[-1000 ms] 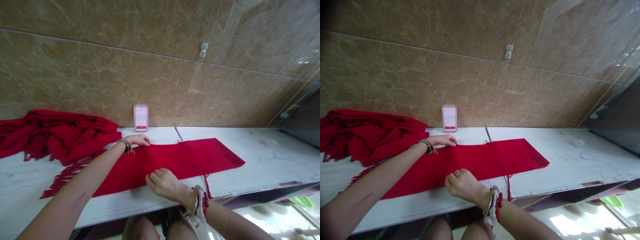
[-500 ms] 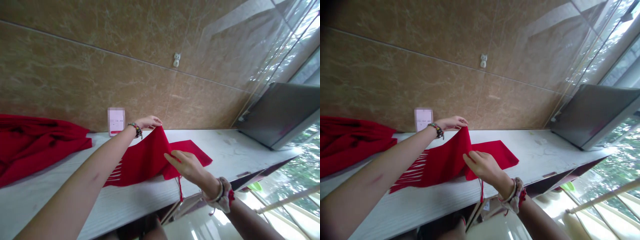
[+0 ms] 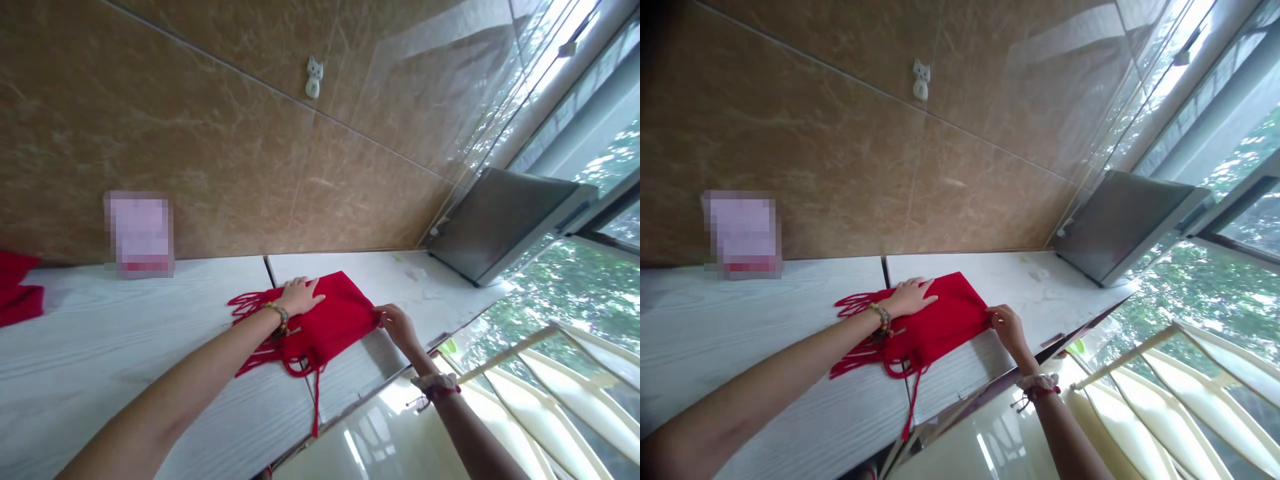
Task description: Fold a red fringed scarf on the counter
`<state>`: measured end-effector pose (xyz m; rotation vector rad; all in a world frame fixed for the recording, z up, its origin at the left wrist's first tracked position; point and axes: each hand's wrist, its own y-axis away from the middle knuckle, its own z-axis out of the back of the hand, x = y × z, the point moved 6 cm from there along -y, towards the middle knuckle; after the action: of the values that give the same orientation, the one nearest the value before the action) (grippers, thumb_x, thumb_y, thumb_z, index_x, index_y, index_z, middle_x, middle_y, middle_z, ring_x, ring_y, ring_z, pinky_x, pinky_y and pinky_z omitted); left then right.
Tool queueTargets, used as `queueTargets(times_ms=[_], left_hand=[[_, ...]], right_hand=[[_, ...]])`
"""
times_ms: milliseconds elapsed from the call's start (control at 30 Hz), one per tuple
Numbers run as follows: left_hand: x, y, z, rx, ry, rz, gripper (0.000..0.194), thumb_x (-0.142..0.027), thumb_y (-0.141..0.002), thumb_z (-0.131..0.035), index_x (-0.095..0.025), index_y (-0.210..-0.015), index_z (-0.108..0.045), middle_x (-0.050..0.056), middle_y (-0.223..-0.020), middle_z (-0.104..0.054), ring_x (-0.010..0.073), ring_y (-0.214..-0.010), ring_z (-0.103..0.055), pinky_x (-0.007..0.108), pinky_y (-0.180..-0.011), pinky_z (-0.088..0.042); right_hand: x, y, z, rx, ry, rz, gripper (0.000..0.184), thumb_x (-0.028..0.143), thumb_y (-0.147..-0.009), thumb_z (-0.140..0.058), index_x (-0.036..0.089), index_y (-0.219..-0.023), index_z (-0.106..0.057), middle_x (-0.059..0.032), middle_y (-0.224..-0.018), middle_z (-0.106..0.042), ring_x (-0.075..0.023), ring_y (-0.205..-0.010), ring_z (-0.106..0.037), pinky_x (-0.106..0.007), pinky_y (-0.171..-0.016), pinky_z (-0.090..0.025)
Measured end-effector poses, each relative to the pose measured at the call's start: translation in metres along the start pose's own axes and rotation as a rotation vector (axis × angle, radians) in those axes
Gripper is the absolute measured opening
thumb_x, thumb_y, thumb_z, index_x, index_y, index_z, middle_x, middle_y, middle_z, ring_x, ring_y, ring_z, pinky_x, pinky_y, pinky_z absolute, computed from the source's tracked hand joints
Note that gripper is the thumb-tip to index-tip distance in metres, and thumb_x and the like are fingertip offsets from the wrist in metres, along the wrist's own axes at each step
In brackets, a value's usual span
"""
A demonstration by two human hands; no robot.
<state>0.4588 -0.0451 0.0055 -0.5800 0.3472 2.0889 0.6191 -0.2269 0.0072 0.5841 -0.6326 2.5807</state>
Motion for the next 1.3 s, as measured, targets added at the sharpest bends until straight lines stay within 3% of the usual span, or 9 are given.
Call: queueTargets(times_ms=[167, 333, 433, 567, 700, 833, 933, 1067, 1300], left_hand=[[-0.020, 0.042, -0.004, -0.135, -0.241, -0.119, 0.061, -0.048, -0.084, -0.040, -0.018, -0.135, -0.031, 0.017, -0.146, -0.017, 0.0362, -0.133, -0.010, 0.056, -0.104, -0.009], [-0.036, 0.077, -0.030, 0.092, -0.278, -0.260, 0.074, -0.058, -0.074, -0.049, -0.024, -0.137, -0.029, 0.015, -0.147, -0.016, 0.0379, -0.133, -0.009, 0.058, -0.103, -0.010], [-0.006, 0.094, -0.014, 0.148, -0.345, -0.276, 0.069, -0.048, -0.075, -0.052, -0.028, -0.137, -0.029, 0.009, -0.148, -0.018, 0.0333, -0.134, -0.010, 0.053, -0.105, -0.011], [0.066, 0.126, 0.034, 0.205, -0.388, -0.122, 0.066, -0.034, -0.075, -0.053, -0.031, -0.136, -0.029, 0.005, -0.148, -0.018, 0.0298, -0.135, -0.011, 0.049, -0.106, -0.014], [0.136, 0.186, 0.077, 0.184, -0.407, 0.037, 0.063, -0.028, -0.075, -0.053, -0.029, -0.135, -0.033, 0.004, -0.148, -0.020, 0.0284, -0.135, -0.012, 0.046, -0.106, -0.017], [0.186, 0.250, 0.105, 0.104, -0.386, 0.144, 0.061, -0.033, -0.075, -0.055, -0.026, -0.133, -0.036, 0.007, -0.146, -0.024, 0.0284, -0.133, -0.018, 0.044, -0.105, -0.023], [0.203, 0.279, 0.120, 0.012, -0.369, 0.140, 0.055, -0.038, -0.079, -0.050, -0.022, -0.131, -0.040, 0.009, -0.142, -0.033, 0.0250, -0.130, -0.029, 0.040, -0.103, -0.029], [0.203, 0.291, 0.135, -0.142, -0.480, 0.123, 0.045, -0.024, -0.083, -0.041, -0.018, -0.126, -0.046, 0.010, -0.134, -0.043, 0.0202, -0.122, -0.041, 0.034, -0.103, -0.032], [0.194, 0.298, 0.128, 0.006, -0.554, 0.139, 0.072, -0.005, -0.064, -0.045, -0.019, -0.134, -0.035, 0.010, -0.144, -0.028, 0.0232, -0.132, -0.024, 0.037, -0.105, -0.029]], right_hand=[[0.016, -0.003, 0.000, -0.029, 0.222, 0.082, 0.043, 0.009, -0.068, -0.037, 0.016, -0.102, -0.063, -0.0103, -0.097, -0.065, -0.0209, -0.086, -0.061, -0.034, -0.079, -0.049], [0.029, -0.001, -0.008, 0.121, 0.294, 0.036, 0.060, 0.001, -0.061, -0.036, 0.015, -0.117, -0.055, -0.0087, -0.104, -0.066, -0.0205, -0.095, -0.060, -0.032, -0.085, -0.045], [0.054, 0.009, -0.022, 0.175, 0.278, 0.046, 0.058, 0.003, -0.064, -0.039, 0.013, -0.120, -0.052, -0.0089, -0.104, -0.066, -0.0202, -0.093, -0.061, -0.031, -0.084, -0.045], [0.122, 0.017, -0.062, 0.257, 0.221, 0.171, 0.057, 0.006, -0.069, -0.043, 0.012, -0.126, -0.046, -0.0114, -0.108, -0.064, -0.0205, -0.095, -0.060, -0.029, -0.084, -0.044], [0.208, 0.014, -0.113, 0.327, 0.201, 0.284, 0.058, 0.010, -0.074, -0.043, 0.015, -0.132, -0.039, -0.0112, -0.106, -0.064, -0.0204, -0.093, -0.060, -0.028, -0.081, -0.044], [0.283, 0.015, -0.152, 0.400, 0.176, 0.438, 0.057, 0.011, -0.076, -0.042, 0.015, -0.133, -0.037, -0.0117, -0.101, -0.065, -0.0216, -0.091, -0.061, -0.028, -0.078, -0.044], [0.315, 0.019, -0.162, 0.434, 0.186, 0.502, 0.056, 0.009, -0.076, -0.041, 0.014, -0.132, -0.039, -0.0128, -0.098, -0.065, -0.0222, -0.090, -0.061, -0.028, -0.076, -0.045], [0.324, 0.023, -0.156, 0.363, 0.250, 0.529, 0.054, 0.008, -0.078, -0.041, 0.016, -0.132, -0.040, -0.0147, -0.107, -0.061, -0.0223, -0.090, -0.061, -0.029, -0.072, -0.047], [0.328, 0.038, -0.152, 0.208, 0.293, 0.914, 0.041, 0.006, -0.081, -0.040, 0.018, -0.116, -0.057, -0.0145, -0.130, -0.047, -0.0234, -0.116, -0.047, -0.036, -0.088, -0.045]])
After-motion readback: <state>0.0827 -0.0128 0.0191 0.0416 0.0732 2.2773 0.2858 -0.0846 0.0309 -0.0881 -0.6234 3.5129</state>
